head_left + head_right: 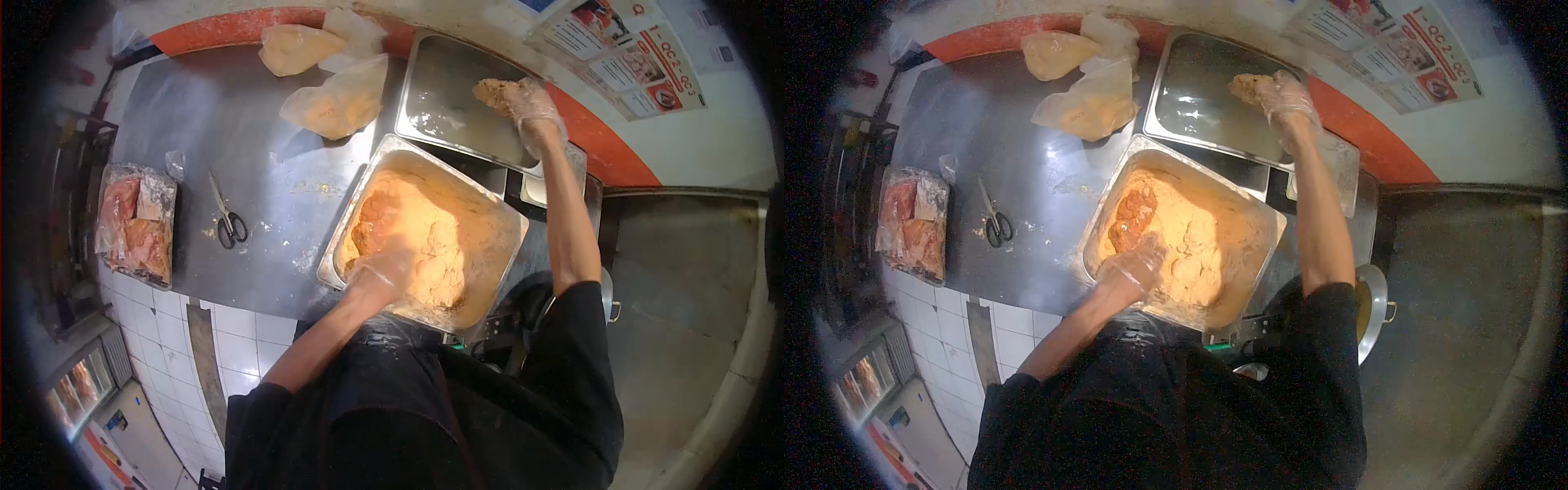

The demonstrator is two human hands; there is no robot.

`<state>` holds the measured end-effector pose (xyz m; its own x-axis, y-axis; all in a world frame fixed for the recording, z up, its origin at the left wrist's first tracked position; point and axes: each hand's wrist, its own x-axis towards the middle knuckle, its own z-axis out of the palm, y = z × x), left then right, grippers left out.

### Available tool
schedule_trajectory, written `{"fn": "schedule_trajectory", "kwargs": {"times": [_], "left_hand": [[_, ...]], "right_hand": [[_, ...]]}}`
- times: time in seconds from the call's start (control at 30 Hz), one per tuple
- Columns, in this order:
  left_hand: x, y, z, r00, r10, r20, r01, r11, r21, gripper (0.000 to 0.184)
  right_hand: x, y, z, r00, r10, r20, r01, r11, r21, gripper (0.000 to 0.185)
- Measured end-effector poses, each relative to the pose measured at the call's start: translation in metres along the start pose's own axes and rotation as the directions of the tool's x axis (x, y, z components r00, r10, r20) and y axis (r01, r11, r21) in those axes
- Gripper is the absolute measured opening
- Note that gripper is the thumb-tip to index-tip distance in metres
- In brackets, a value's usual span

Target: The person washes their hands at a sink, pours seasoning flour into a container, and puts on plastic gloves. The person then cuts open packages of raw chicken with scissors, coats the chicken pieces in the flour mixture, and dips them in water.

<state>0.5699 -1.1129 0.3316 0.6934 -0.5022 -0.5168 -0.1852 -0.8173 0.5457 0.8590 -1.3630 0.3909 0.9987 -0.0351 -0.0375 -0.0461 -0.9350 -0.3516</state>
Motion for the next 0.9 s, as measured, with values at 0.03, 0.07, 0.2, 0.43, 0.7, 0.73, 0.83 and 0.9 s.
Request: {"fn": "schedule_trajectory", "kwargs": {"times": [0.03,0.07,0.2,0.43,0.7,0.73,0.83,0.9], "left_hand": [[-0.003,0.002,-0.005,0.999,-0.05,0.002,0.05,0.998,-0.03,0.051],[-0.002,0.001,-0.005,0.998,-0.059,-0.004,0.059,0.998,-0.034,0.051],[0.012,-0.018,0.025,0.999,-0.017,-0.027,0.019,0.998,0.063,0.046],[0.023,0.013,-0.047,0.998,-0.023,-0.061,0.021,0.999,-0.033,0.057],[0.084,0.023,0.024,0.974,0.108,-0.201,-0.121,0.991,-0.056,0.05],[0.083,0.024,0.027,0.991,0.084,-0.103,-0.093,0.992,-0.085,0.056],[0.07,0.03,0.023,0.959,0.233,-0.163,-0.231,0.972,0.032,0.054],[0.067,0.026,0.042,0.94,0.212,-0.267,-0.247,0.963,-0.107,0.044]], "right_hand": [[0.01,0.008,0.018,0.998,-0.029,-0.063,0.027,0.999,-0.038,0.046],[0.017,0.01,0.032,0.99,-0.059,-0.125,0.049,0.996,-0.079,0.046],[0.013,0.009,0.054,0.986,0.035,0.161,0.007,0.966,-0.257,0.044],[-0.015,0.01,0.003,0.976,-0.033,0.214,0.013,0.996,0.094,0.03],[-0.059,-0.042,-0.083,0.997,-0.008,-0.08,0.008,1.0,0.004,0.034],[-0.06,-0.039,-0.079,0.998,-0.034,-0.057,0.035,0.999,0.004,0.037],[-0.041,-0.012,-0.061,0.99,-0.091,-0.11,0.082,0.994,-0.078,0.04],[-0.044,0.006,-0.048,0.968,-0.156,-0.196,0.126,0.98,-0.155,0.037]]}}
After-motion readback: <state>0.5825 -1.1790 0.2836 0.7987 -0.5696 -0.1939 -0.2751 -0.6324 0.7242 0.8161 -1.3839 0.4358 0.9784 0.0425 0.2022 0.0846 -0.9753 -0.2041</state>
